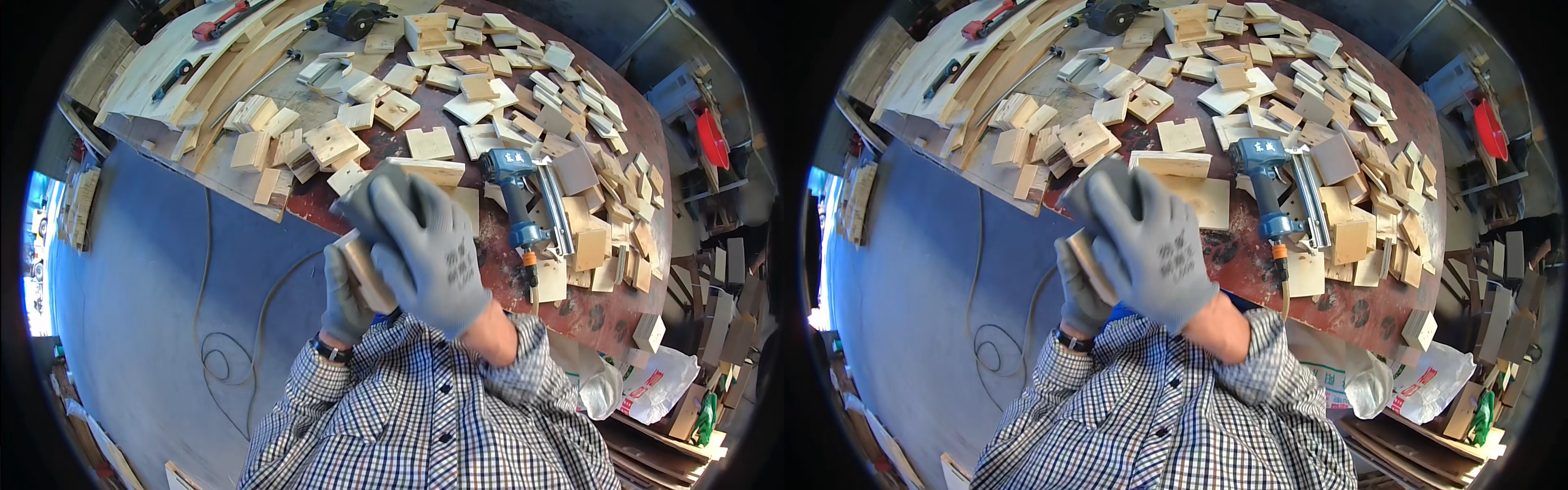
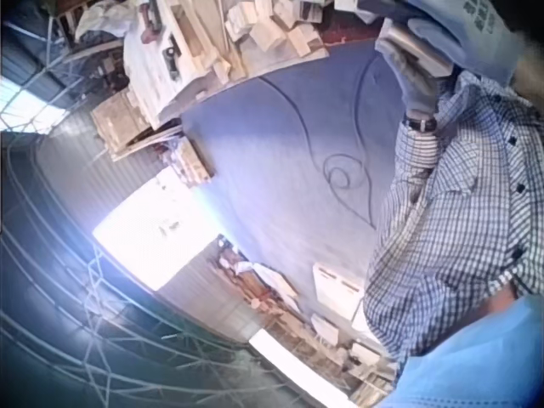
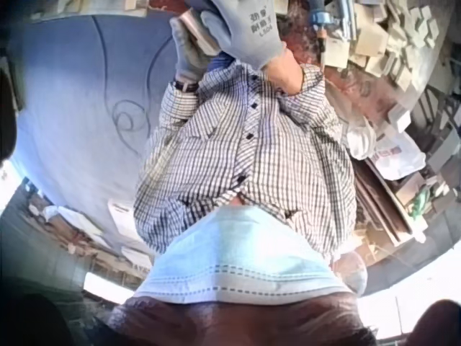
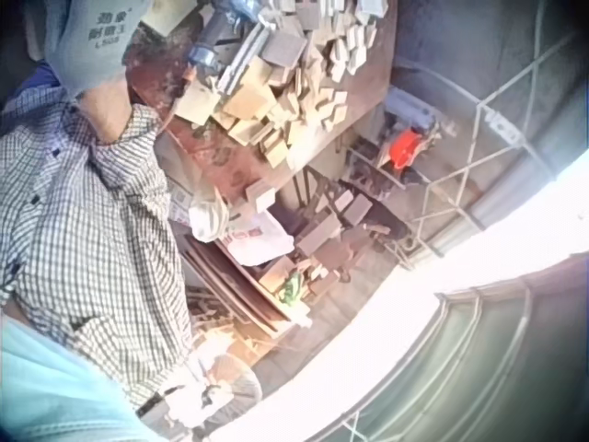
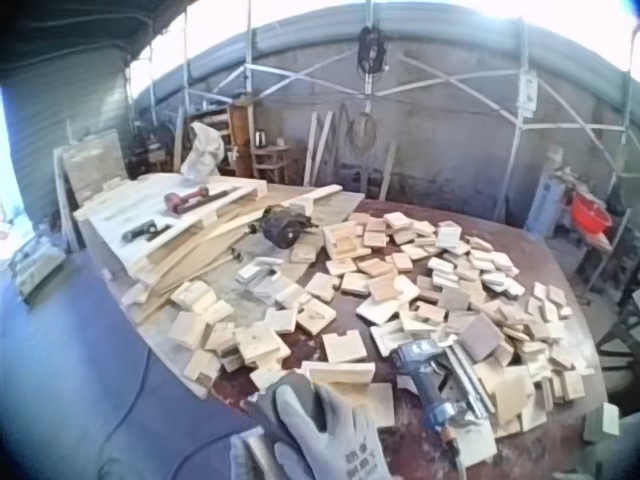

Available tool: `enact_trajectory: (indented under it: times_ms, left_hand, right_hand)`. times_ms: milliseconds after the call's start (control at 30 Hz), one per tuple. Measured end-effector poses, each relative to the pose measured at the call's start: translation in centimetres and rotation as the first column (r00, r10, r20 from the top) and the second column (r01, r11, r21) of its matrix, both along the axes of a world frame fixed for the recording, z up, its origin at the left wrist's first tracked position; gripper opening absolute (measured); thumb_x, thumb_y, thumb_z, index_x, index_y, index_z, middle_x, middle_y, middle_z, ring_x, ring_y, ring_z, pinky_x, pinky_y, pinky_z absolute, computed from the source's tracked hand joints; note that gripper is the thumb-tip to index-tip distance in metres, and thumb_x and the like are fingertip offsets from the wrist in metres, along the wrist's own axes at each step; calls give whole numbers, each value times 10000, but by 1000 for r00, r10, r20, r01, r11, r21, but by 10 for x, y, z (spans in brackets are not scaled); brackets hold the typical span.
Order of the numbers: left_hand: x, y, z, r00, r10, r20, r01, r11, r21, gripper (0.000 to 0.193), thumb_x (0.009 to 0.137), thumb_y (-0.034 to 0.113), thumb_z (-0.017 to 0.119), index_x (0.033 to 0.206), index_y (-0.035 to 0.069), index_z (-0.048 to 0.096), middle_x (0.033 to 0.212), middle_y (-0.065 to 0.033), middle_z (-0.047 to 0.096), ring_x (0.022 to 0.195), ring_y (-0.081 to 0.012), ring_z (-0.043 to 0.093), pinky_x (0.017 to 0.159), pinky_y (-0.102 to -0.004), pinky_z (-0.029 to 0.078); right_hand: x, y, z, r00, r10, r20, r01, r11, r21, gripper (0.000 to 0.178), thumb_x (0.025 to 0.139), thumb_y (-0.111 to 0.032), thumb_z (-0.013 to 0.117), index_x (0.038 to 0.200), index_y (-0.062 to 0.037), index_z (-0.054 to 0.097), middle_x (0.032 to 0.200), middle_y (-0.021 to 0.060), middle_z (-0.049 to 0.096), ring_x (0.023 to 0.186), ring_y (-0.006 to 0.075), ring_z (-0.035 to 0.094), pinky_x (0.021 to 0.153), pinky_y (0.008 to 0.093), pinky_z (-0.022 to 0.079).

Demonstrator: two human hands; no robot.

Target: The person assembles small wooden boxes by aligning pre-cut pieces and fastening them with a pneumatic nail gun. They then sand the assembled boxes with a sanding block and place the finished units into a white bag.

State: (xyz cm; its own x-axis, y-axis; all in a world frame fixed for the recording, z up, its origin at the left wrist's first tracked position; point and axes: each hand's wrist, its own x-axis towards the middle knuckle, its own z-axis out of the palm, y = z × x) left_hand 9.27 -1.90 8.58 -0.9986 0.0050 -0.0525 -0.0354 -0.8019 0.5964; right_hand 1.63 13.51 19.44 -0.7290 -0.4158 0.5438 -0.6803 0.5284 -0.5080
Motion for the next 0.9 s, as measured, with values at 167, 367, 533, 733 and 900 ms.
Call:
enact_trajectory:
  times_ms: [167, 367, 533, 733, 900]
  left_hand:
    - [-7, 7, 10, 974, 228, 4, -225, 962, -151, 805, 1059, 720, 412, 1564, 97, 469, 1471, -117, 600, 1335, -246, 592, 1152, -424, 484]
    - [-2, 2, 1, 977, 187, 100, -180, 981, -74, 801, 1070, 718, 380, 1584, 107, 445, 1504, -95, 592, 1336, -222, 606, 1118, -413, 515]
    - [5, -20, -14, 994, 54, 94, -14, 925, -379, 771, 1064, 646, 493, 1628, 133, 379, 1599, -89, 509, 1433, -226, 527, 1189, -428, 457]
    - [-5, -17, 12, 986, 161, 44, -142, 947, -288, 798, 956, 473, 774, 1530, 11, 468, 1438, -96, 619, 1280, -207, 639, 1091, -385, 526]
    - [1, -19, 29, 992, 13, -129, -63, 917, -393, 866, 1011, 591, 652, 1649, 110, 320, 1592, -90, 500, 1435, -236, 517, 1177, -438, 460]
  right_hand:
    - [29, 3, 10, 989, 146, -13, -144, 983, 114, 654, 935, -331, 666, 1547, -163, 509, 1470, 297, 474, 1161, 452, 559, 992, 541, 445]
    - [7, 4, 10, 989, 145, -9, -145, 989, 7, 629, 947, -282, 657, 1534, -105, 517, 1382, 297, 535, 1159, 438, 571, 1002, 536, 449]
    - [-24, 14, 0, 977, 139, 161, -122, 986, -112, 654, 968, -281, 636, 1560, -57, 471, 1399, 331, 515, 1185, 470, 556, 1037, 538, 434]
    - [-25, 20, 12, 974, 191, 121, -188, 982, -36, 644, 952, -275, 647, 1543, -68, 496, 1381, 321, 525, 1172, 478, 572, 1044, 532, 437]
    - [-10, 30, 25, 935, 353, 34, -353, 935, -4, 637, 942, -302, 647, 1515, -63, 506, 1357, 331, 531, 1175, 479, 569, 1055, 538, 440]
